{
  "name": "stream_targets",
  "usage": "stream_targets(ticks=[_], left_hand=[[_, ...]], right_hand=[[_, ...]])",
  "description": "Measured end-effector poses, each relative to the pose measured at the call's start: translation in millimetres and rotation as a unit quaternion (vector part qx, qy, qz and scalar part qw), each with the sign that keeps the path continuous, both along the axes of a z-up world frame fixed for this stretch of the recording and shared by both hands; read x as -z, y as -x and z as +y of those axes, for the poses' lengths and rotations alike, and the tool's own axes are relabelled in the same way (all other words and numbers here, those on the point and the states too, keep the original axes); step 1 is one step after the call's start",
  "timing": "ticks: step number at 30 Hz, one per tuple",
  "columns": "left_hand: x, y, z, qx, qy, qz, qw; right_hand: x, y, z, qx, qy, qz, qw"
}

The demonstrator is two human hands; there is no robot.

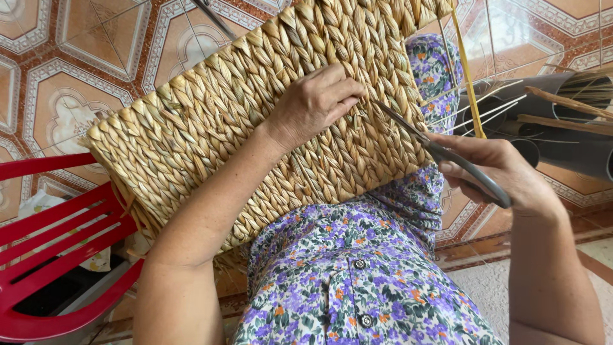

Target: The person trims the protruding ends of woven straw on a basket using shears. They rotate the basket to access different sides and systematically cut the loose fibers flush with the woven surface.

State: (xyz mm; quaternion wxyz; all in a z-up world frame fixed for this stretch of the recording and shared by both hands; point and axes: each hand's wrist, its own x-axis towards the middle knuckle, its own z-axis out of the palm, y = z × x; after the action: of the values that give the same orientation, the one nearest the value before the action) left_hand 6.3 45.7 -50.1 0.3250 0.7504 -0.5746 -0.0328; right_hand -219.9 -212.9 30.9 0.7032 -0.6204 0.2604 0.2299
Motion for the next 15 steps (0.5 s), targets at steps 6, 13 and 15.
stream_targets(ticks=[6, 13, 15], left_hand=[[0, 1, -1, -0.020, 0.018, 0.002, 1.000], [1, 3, -5, -0.015, 0.004, -0.040, 0.999], [0, 3, -7, -0.004, -0.002, -0.062, 0.998]], right_hand=[[9, -4, 14, 0.033, -0.013, -0.014, 0.999], [7, -6, 18, 0.014, 0.001, 0.020, 1.000], [6, -6, 17, 0.006, -0.001, 0.001, 1.000]])
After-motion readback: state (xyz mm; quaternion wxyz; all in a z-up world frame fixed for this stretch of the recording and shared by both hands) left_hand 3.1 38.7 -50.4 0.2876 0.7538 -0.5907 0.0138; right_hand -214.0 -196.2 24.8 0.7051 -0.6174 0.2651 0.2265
